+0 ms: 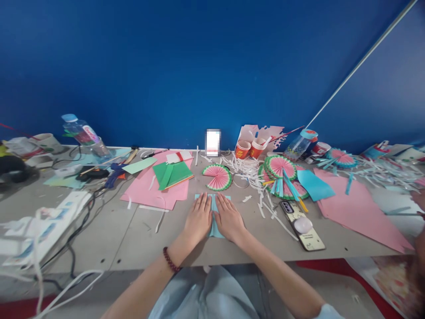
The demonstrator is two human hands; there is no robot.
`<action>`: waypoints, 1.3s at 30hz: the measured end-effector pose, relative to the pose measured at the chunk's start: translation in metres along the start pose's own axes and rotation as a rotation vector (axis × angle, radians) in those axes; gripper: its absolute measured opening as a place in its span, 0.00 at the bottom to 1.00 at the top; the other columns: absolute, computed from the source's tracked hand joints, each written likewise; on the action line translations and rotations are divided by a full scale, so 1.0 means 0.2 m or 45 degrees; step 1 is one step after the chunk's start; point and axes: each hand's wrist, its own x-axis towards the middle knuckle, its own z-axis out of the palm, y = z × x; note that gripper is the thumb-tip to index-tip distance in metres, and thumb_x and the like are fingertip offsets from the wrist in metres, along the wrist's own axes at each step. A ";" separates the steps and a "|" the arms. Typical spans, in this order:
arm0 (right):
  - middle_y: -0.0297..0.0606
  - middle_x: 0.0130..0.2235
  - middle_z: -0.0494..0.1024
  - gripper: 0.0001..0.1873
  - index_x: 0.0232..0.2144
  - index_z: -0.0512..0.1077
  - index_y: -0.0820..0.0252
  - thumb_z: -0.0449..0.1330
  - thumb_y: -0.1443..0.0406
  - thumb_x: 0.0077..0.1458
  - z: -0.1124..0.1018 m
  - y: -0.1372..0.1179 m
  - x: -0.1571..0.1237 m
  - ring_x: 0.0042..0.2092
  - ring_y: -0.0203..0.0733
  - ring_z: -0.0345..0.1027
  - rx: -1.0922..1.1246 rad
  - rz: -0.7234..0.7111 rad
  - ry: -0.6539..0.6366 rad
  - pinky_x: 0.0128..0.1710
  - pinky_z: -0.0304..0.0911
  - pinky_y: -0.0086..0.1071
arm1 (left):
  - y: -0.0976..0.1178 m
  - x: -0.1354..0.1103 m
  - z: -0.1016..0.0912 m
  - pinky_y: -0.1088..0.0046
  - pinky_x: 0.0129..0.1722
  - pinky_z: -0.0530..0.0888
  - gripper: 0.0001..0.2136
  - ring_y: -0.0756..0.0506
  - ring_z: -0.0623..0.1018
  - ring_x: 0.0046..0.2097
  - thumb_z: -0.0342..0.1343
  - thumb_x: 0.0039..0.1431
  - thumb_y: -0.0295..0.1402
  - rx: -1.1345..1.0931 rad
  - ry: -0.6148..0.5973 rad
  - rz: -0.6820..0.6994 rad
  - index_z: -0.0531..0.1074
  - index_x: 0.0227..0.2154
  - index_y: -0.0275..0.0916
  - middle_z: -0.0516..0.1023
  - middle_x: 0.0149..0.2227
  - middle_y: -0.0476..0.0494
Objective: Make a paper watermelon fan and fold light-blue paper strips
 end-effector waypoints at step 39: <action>0.42 0.64 0.53 0.27 0.61 0.54 0.68 0.42 0.65 0.60 0.00 -0.06 -0.13 0.64 0.43 0.45 0.002 0.125 0.016 0.62 0.46 0.39 | 0.07 -0.15 -0.08 0.61 0.59 0.61 0.22 0.42 0.58 0.63 0.38 0.64 0.33 0.016 0.053 -0.008 0.58 0.59 0.34 0.58 0.62 0.40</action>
